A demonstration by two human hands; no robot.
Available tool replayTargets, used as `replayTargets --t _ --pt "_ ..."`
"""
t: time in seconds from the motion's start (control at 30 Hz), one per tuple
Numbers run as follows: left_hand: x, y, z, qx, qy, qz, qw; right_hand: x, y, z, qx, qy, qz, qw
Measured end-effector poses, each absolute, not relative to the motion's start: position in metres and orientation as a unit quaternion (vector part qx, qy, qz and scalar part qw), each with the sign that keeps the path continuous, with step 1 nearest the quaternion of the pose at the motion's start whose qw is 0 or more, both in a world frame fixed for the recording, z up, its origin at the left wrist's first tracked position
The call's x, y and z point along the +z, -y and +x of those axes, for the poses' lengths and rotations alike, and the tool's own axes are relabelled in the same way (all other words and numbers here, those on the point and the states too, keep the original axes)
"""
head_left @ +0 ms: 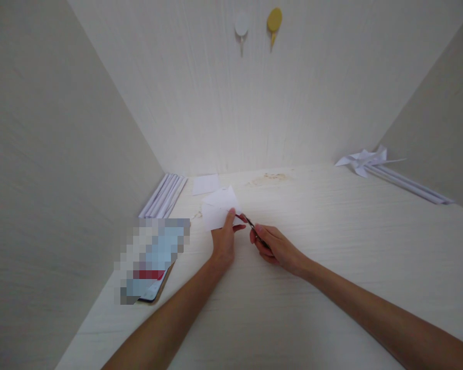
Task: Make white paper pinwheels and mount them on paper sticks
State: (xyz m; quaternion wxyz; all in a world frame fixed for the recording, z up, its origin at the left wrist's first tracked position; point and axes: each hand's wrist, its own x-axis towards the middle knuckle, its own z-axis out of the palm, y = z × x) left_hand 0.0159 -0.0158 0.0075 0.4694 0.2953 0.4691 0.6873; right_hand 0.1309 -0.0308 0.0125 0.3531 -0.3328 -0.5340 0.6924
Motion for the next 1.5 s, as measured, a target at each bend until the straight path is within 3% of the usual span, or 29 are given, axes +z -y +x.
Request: replayTargets --t 1.07,1.2,1.37,1.5 --pt "0.0108 0.0165 0.0178 0.684 -0.473 0.294 0.471 0.0119 0.0306 0.1289 0.666 0.532 -0.376 0.364" --pt "0.0108 0.0134 0.0155 0.721 -0.475 0.228 0.451 0.0132 0.0318 0.1297 0.679 0.489 -0.363 0.411" --pt "0.0092 0.0163 0.0171 0.683 -0.463 0.288 0.486 0.0146 0.0313 0.1292 0.661 0.415 -0.381 0.495" --pt "0.0060 0.0197 0.0197 0.653 -0.451 0.335 0.509 0.0133 0.0298 0.1281 0.638 0.416 -0.418 0.495"
